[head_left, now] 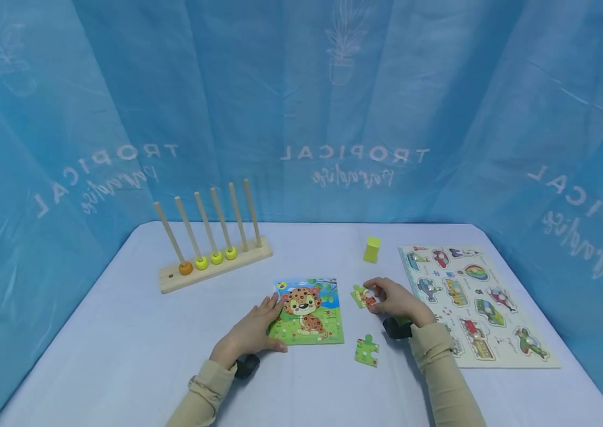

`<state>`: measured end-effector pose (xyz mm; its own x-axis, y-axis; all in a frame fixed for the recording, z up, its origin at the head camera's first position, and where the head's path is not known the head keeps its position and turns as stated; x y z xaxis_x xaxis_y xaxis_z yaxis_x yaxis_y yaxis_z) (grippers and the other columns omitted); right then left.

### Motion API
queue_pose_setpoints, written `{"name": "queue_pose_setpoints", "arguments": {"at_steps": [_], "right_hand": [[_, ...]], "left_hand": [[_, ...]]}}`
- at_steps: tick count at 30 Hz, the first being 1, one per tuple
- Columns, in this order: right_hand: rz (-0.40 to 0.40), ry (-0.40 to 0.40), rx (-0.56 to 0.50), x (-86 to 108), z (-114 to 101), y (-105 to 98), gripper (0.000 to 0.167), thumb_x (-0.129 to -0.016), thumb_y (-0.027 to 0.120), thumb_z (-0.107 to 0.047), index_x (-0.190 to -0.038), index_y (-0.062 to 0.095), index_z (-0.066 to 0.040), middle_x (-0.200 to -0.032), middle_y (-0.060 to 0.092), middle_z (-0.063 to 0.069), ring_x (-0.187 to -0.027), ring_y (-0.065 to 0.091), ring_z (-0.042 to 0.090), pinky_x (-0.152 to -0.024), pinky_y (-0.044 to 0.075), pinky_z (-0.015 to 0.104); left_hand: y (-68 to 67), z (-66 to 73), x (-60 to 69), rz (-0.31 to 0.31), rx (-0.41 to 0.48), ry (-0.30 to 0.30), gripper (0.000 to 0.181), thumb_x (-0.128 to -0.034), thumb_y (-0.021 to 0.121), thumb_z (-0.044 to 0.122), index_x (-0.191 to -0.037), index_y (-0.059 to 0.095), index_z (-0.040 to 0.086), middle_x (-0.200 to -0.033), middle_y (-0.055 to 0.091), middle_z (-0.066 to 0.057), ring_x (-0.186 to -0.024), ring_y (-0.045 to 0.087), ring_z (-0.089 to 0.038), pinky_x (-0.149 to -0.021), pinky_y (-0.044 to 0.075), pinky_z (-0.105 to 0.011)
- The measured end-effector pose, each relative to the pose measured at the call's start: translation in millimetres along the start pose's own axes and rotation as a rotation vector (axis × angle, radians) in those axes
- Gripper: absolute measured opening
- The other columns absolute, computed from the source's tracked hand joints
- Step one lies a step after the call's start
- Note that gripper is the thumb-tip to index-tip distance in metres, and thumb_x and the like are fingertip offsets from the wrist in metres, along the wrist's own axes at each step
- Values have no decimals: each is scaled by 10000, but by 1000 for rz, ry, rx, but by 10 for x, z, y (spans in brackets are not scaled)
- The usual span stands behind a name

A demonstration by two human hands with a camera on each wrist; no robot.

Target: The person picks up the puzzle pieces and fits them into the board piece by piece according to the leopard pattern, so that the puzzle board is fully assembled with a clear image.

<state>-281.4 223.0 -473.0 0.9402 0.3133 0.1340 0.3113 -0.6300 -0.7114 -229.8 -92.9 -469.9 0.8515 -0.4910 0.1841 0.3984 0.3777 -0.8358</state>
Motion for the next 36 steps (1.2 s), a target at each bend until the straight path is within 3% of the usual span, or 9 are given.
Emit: {"name": "queue_pose_setpoints", "arguments": {"at_steps": [5,8,12,17,23,28,31,36], "right_hand": [[30,9,-38,-26,-49,-52,474,-798,740,-7,-1163,440,-50,-1002,535,140,-798,483,211,-656,403,285],[42,0,-104,-29,-39,-50,401,-852,697,-12,-1129,410,-61,-951,603,139,-734,510,184,-617,413,269],[40,-44,-209,-25,-47,-15,307,-933,609,-36,-1205,466,-29,-872,664,138,-667,535,139,-565,421,244],[27,-128,-243,-6,-276,121,289,-946,604,-76,-1222,551,-9,-879,688,142,-688,581,149,-562,418,242],[-4,-180,-140,-9,-630,476,160,-953,606,-134,-1096,676,-117,-842,697,44,-721,627,145,-603,489,263],[-1,-203,-32,7,-812,735,147,-933,635,-149,-1050,722,-167,-964,726,22,-831,666,132,-691,540,257],[16,-236,43,18,-877,833,137,-928,643,-135,-1027,731,-170,-1013,728,19,-861,675,153,-700,543,272],[61,-244,101,27,-934,907,126,-905,667,-121,-995,745,-162,-938,720,16,-788,639,142,-632,494,252]], "left_hand": [[-24,-10,0,30,0,-10,1005,-775,787,374,-1539,222,45,-1618,136,-191,-1498,125,-379,-1229,172,-543],[-32,-16,7,22,4,-16,1005,-778,786,373,-1541,215,50,-1620,129,-187,-1501,115,-376,-1232,164,-540],[-21,-16,9,18,4,-12,1006,-783,780,380,-1544,206,57,-1620,128,-189,-1500,117,-376,-1232,163,-540],[-9,-6,8,23,1,-9,1007,-780,780,382,-1544,208,60,-1619,134,-189,-1499,125,-374,-1233,166,-536],[-5,18,25,20,1,3,1003,-777,779,381,-1538,221,43,-1616,138,-197,-1495,134,-382,-1231,171,-535],[10,24,22,16,1,10,995,-781,772,396,-1534,232,35,-1613,147,-205,-1493,142,-389,-1226,184,-542],[19,19,17,15,0,10,997,-776,773,402,-1530,241,25,-1610,154,-212,-1490,150,-396,-1222,190,-547],[32,8,16,20,-4,4,1000,-766,781,404,-1527,253,26,-1610,165,-206,-1489,162,-390,-1222,202,-540]]}}
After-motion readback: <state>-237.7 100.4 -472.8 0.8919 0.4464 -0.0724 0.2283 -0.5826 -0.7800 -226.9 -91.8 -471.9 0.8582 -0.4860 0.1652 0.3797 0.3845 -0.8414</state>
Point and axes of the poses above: each hand's wrist, its own x-axis away from the middle knuckle, its own y-axis out of the palm, z = x × y, the point moved 4 cm from there along -x, towards the middle knuckle
